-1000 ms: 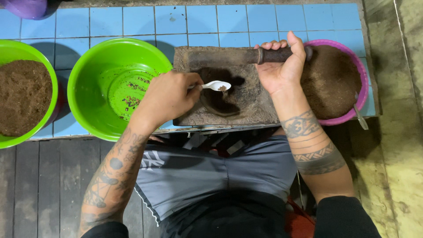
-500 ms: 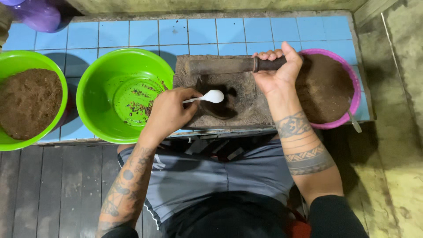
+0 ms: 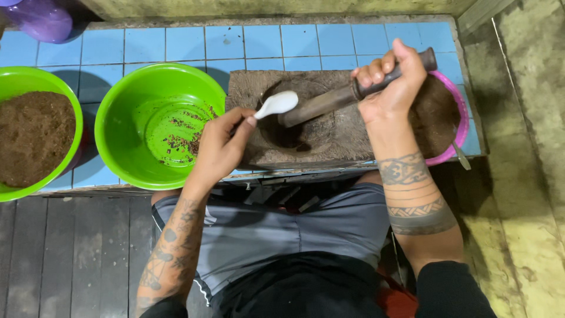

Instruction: The person uses a pestle to grind dark granular material in a wooden mortar. They repeatedly scoop the ground material with a white plastic spoon and transfer it into a pink bowl. The person continues this cycle of grinding and transferring throughout the clip.

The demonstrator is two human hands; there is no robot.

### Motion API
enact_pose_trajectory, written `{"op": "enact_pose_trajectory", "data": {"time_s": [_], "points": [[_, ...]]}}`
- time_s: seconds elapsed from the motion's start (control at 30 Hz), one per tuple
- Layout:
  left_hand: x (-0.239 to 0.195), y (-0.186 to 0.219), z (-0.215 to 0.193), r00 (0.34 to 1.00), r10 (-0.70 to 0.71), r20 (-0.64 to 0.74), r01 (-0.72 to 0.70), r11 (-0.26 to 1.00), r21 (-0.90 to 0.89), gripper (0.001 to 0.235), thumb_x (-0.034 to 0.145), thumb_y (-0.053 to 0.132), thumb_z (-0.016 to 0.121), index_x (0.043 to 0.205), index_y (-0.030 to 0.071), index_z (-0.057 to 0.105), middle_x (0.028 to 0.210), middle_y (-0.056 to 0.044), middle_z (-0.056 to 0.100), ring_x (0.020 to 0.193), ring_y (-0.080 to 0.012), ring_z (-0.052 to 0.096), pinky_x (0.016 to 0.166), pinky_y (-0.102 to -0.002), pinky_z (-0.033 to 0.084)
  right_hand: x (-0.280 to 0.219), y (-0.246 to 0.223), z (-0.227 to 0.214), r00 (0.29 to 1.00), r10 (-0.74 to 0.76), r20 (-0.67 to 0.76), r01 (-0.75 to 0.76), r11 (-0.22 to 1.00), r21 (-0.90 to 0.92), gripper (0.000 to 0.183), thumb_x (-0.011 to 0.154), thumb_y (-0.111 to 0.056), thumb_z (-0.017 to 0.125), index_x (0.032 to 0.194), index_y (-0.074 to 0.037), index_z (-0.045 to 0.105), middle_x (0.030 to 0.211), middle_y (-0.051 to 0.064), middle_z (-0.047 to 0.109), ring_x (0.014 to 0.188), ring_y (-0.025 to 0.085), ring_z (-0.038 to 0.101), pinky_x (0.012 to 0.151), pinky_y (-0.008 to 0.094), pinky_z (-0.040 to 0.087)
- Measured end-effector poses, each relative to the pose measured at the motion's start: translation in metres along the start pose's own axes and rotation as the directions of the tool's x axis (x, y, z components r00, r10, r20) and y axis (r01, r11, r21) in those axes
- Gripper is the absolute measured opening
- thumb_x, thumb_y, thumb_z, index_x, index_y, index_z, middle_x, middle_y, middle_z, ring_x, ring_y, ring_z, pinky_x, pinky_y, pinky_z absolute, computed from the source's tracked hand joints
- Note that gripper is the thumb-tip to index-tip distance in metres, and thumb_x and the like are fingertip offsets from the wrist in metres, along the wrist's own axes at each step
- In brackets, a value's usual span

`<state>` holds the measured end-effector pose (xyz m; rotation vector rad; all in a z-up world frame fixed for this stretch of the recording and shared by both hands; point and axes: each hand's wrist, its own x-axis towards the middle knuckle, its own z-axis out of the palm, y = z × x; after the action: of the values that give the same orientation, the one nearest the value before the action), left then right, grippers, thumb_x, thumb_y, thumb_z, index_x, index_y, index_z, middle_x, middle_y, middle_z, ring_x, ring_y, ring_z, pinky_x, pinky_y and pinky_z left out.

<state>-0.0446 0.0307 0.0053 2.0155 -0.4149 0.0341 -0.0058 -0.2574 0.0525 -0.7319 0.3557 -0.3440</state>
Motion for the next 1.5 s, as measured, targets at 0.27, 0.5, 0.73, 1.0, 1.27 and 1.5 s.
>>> {"op": "enact_pose_trajectory", "data": {"time_s": [0.27, 0.5, 0.73, 1.0, 1.27, 1.5], "points": [[0.032, -0.022, 0.035, 0.98, 0.053, -0.192, -0.148, 0.838, -0.526, 0.022, 0.099, 0.003, 0.043, 0.121, 0.008, 0.044, 0.079, 0.0, 0.047, 0.068, -0.01, 0.047, 0.066, -0.026, 0.04, 0.01, 0.065, -0.008, 0.957, -0.142, 0.251, 0.213, 0.935, -0.283, 0.035, 0.084, -0.017, 0.069, 0.058, -0.013, 0.045, 0.043, 0.005, 0.039, 0.038, 0.019, 0.047, 0.066, 0.038, 0.053], [0.048, -0.041, 0.042, 0.946, -0.005, -0.325, -0.203, 0.774, -0.6, 0.014, 0.106, -0.001, 0.046, 0.115, 0.008, 0.043, 0.085, -0.006, 0.062, 0.065, -0.011, 0.058, 0.063, -0.024, 0.045, 0.017, 0.077, -0.01, 0.846, -0.254, 0.47, 0.449, 0.813, -0.369, 0.032, 0.092, -0.014, 0.071, 0.066, -0.011, 0.052, 0.046, 0.008, 0.047, 0.042, 0.019, 0.057, 0.075, 0.039, 0.062], [0.077, -0.027, 0.053, 0.961, 0.083, -0.265, -0.235, 0.753, -0.615, 0.016, 0.106, 0.001, 0.052, 0.117, 0.008, 0.042, 0.086, -0.012, 0.07, 0.058, -0.0144, 0.06, 0.057, -0.026, 0.047, 0.005, 0.073, 0.0, 0.655, -0.16, 0.738, 0.573, 0.742, -0.348, 0.03, 0.091, -0.031, 0.069, 0.099, -0.004, 0.076, 0.112, 0.023, 0.074, 0.099, 0.024, 0.072, 0.094, 0.04, 0.057], [0.086, 0.008, 0.057, 0.975, 0.176, -0.134, -0.218, 0.869, -0.444, 0.019, 0.103, 0.0, 0.054, 0.112, 0.009, 0.041, 0.086, -0.012, 0.073, 0.056, -0.0132, 0.06, 0.058, -0.028, 0.049, -0.005, 0.075, 0.01, 0.699, -0.103, 0.708, 0.475, 0.807, -0.351, 0.033, 0.091, -0.022, 0.073, 0.113, 0.003, 0.075, 0.099, 0.014, 0.077, 0.097, 0.014, 0.073, 0.092, 0.031, 0.061], [0.069, 0.017, 0.053, 0.982, 0.072, -0.175, -0.129, 0.929, -0.346, 0.031, 0.097, 0.007, 0.065, 0.121, 0.01, 0.046, 0.098, -0.015, 0.075, 0.072, -0.0245, 0.073, 0.064, -0.034, 0.057, -0.015, 0.068, 0.016, 0.673, -0.108, 0.732, 0.515, 0.779, -0.358, 0.044, 0.093, -0.028, 0.071, 0.127, 0.0, 0.07, 0.117, 0.014, 0.074, 0.11, 0.014, 0.066, 0.102, 0.033, 0.055], [0.045, 0.042, 0.033, 0.746, 0.609, -0.27, -0.548, 0.792, 0.271, 0.048, 0.091, 0.019, 0.068, 0.139, 0.019, 0.065, 0.105, -0.009, 0.048, 0.095, -0.031, 0.047, 0.09, -0.044, 0.045, -0.004, 0.074, 0.011, 0.623, -0.095, 0.777, 0.511, 0.801, -0.312, 0.051, 0.094, -0.019, 0.07, 0.14, 0.0, 0.06, 0.12, 0.012, 0.073, 0.116, 0.014, 0.064, 0.106, 0.033, 0.053]]}}
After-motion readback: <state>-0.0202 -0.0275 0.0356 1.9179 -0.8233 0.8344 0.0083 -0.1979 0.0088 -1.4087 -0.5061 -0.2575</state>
